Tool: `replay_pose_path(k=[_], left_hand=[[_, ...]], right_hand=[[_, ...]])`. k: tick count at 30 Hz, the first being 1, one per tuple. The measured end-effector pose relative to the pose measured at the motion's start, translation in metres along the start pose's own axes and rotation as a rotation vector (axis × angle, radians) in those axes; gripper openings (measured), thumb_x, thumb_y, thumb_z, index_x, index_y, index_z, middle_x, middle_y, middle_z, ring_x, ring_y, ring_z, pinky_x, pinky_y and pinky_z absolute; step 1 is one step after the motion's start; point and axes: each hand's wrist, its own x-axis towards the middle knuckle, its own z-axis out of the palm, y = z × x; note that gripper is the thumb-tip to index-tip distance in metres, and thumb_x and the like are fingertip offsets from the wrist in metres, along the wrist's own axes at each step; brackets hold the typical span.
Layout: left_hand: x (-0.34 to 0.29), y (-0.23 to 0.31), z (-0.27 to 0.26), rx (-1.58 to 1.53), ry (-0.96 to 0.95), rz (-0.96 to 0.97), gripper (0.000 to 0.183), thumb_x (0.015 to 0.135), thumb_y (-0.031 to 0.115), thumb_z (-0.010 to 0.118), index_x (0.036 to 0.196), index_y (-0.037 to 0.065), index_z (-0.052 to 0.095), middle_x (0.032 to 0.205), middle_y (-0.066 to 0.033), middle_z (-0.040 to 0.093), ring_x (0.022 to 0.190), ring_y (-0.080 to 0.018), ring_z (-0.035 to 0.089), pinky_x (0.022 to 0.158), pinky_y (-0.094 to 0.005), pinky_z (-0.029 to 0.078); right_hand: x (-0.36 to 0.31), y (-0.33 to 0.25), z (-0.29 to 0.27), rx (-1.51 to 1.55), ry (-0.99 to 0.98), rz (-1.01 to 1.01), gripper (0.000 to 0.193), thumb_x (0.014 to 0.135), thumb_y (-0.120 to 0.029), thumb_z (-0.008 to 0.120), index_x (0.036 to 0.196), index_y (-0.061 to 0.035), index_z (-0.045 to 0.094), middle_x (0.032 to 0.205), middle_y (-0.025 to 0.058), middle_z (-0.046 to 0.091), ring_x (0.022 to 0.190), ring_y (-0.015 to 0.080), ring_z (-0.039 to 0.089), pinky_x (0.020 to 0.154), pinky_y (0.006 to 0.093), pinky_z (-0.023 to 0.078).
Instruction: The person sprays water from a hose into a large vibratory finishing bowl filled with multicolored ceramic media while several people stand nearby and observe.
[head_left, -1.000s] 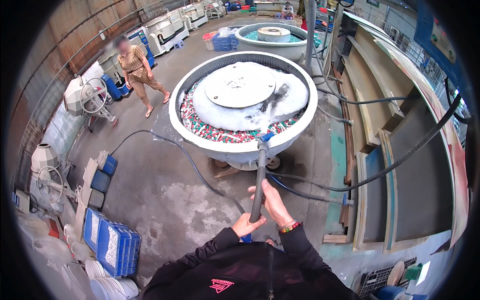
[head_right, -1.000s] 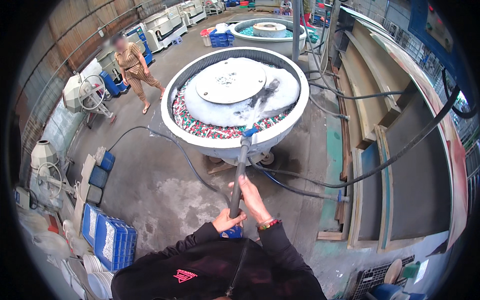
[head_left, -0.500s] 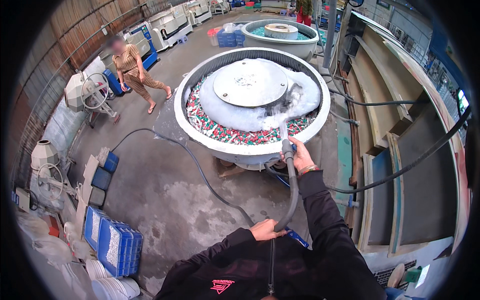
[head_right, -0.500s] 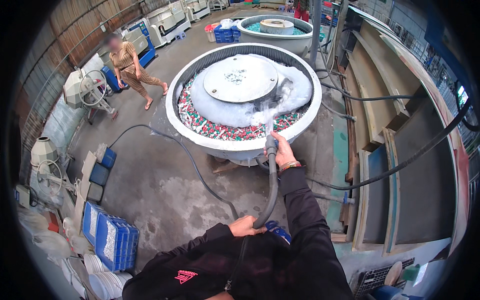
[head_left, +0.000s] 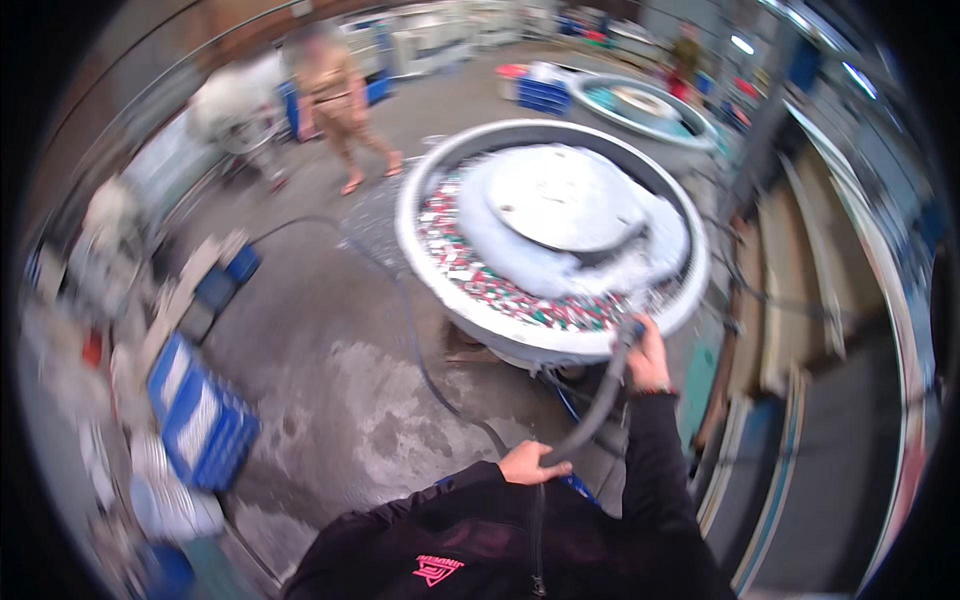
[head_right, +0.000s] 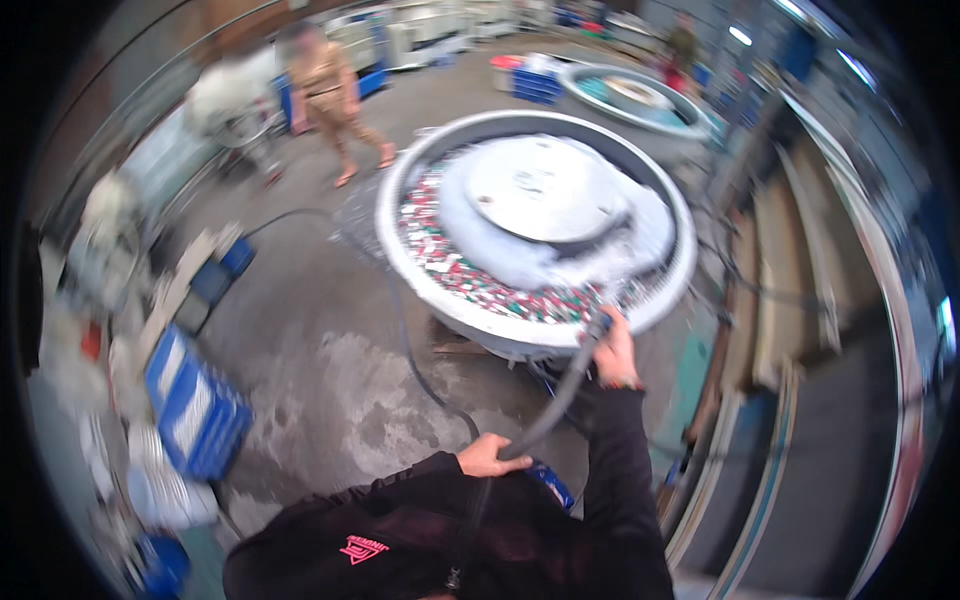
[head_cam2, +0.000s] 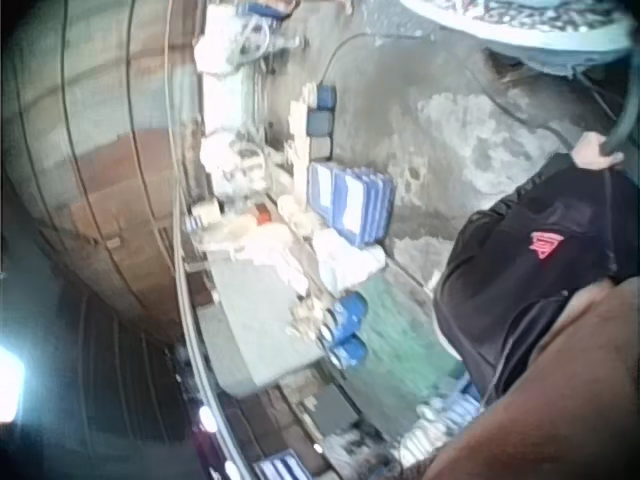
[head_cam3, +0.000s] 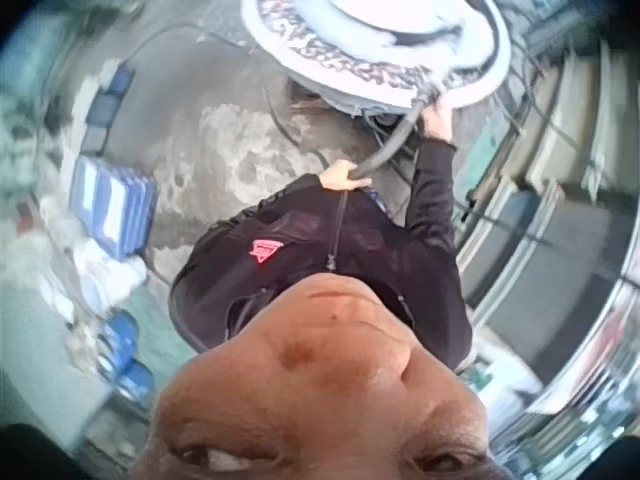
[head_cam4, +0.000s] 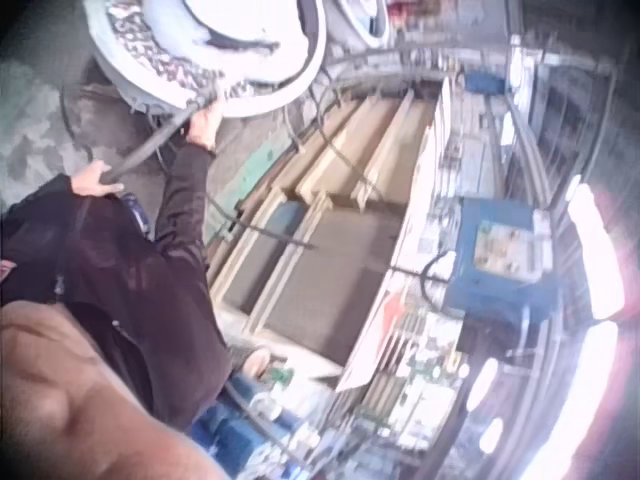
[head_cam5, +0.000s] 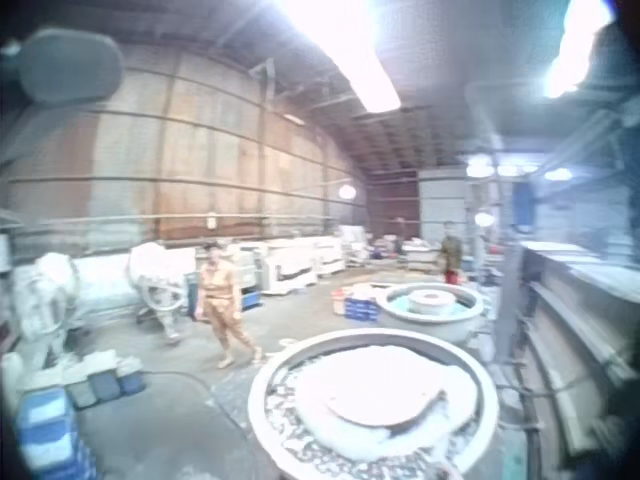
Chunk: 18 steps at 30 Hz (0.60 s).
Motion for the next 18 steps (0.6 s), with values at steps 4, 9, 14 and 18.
replay_pose_path(k=[4, 9, 14, 18], left_hand=[[0.013, -0.005, 0.035, 0.131, -0.076, 0.111, 0.041, 0.073, 0.042, 0.058, 0.077, 0.001, 0.061, 0.066, -0.0149, 0.059, 0.064, -0.0276, 0.058, 0.063, -0.0345, 0.043], [0.032, 0.015, 0.044, 0.112, 0.028, 0.06, 0.032, 0.071, 0.039, 0.058, 0.076, 0.007, 0.063, 0.059, -0.0112, 0.058, 0.06, -0.0274, 0.058, 0.059, -0.0333, 0.044], [0.043, 0.022, 0.035, 0.111, 0.014, -0.045, 0.032, 0.069, 0.04, 0.059, 0.079, 0.01, 0.064, 0.061, -0.0111, 0.058, 0.064, -0.0294, 0.058, 0.062, -0.035, 0.043], [0.055, 0.012, 0.053, 0.125, 0.06, -0.052, 0.03, 0.069, 0.039, 0.06, 0.081, 0.012, 0.064, 0.063, -0.0115, 0.059, 0.066, -0.0292, 0.058, 0.063, -0.0347, 0.044]], right_hand=[[-0.07, -0.018, 0.016, 0.021, -0.075, -0.166, 0.038, 0.071, -0.022, 0.055, 0.102, 0.0, 0.048, 0.088, 0.0164, 0.058, 0.075, 0.0285, 0.057, 0.059, 0.0391, 0.048], [-0.026, -0.047, -0.025, -0.02, 0.056, -0.047, 0.026, 0.067, -0.019, 0.057, 0.085, -0.0052, 0.046, 0.068, 0.0125, 0.051, 0.056, 0.0237, 0.05, 0.047, 0.0343, 0.044], [-0.017, -0.062, -0.02, 0.023, 0.074, -0.037, 0.027, 0.065, -0.016, 0.054, 0.086, -0.0026, 0.044, 0.069, 0.0113, 0.049, 0.059, 0.0234, 0.049, 0.05, 0.0372, 0.045], [-0.017, -0.065, -0.043, 0.073, 0.1, -0.015, 0.024, 0.065, -0.014, 0.054, 0.085, -0.0039, 0.045, 0.071, 0.0096, 0.049, 0.059, 0.0221, 0.049, 0.049, 0.0369, 0.045]])
